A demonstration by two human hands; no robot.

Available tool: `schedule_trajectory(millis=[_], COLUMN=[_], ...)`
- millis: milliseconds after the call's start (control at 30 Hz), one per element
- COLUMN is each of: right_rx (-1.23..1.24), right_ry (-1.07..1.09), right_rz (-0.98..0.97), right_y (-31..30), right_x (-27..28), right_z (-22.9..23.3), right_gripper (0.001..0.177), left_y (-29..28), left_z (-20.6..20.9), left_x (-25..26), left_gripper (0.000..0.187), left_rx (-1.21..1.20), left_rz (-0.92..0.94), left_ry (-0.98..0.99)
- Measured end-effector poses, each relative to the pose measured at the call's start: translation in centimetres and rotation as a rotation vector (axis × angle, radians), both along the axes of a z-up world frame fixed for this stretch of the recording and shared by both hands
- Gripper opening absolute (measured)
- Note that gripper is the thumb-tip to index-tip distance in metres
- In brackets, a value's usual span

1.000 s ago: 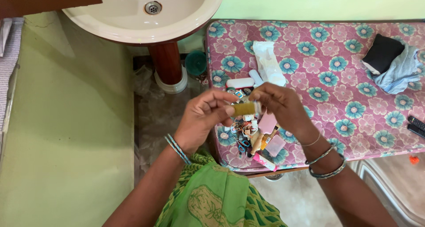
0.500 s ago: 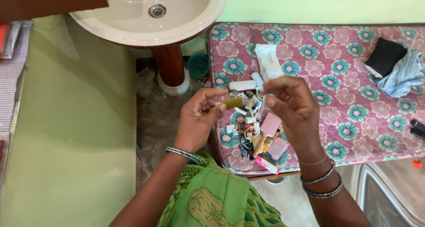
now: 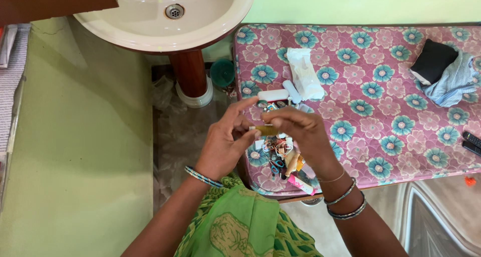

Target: The person organizes various small items from a cluttered surface into a cardboard box. They handle papers, a diary, a small container, and other miscellaneous objects, placing them into the box one by one.

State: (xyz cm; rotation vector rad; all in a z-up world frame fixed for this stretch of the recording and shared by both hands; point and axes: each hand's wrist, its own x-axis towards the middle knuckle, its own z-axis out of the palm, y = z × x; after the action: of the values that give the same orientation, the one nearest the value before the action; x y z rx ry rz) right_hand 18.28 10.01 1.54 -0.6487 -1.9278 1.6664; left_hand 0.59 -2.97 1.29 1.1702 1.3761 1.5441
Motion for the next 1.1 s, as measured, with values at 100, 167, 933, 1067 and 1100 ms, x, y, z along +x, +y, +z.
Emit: schedule_trajectory(millis=[100,167,933,1067,1100], right_rx=[-0.244,-0.4,-0.575,-0.438,-0.376], right_ry=[0.145,0.219,-0.124,-0.079,-0.095], right_rz=[-0.036,-0.039,0.13,0.057,0.039], right_y=[0.9,1.4,-3.5,-3.9,-4.0], right_x=[0.1,0.1,0.0,0.1,0.5], right_z=[-0.7,-1.3,-3.4,-1.6,-0.9], right_gripper=[0.022,0.021,0.03,0.027,0.027], left_y=[-0.4,-0.5,0.8,0.9,1.0], left_z=[0.4,0.5,-5.0,-5.4,-5.5], left_x=[0.1,0.2,-1.5,-1.5,-1.5], left_gripper=[0.066,0.067,0.028,0.024,0.023], left_rx=[-0.042,-0.062,0.044,0.069,0.085], left_rz=[-0.02,-0.043,0.236,0.239,0.229], left_ry=[0.094,0.086,-0.524,-0.482,-0.461])
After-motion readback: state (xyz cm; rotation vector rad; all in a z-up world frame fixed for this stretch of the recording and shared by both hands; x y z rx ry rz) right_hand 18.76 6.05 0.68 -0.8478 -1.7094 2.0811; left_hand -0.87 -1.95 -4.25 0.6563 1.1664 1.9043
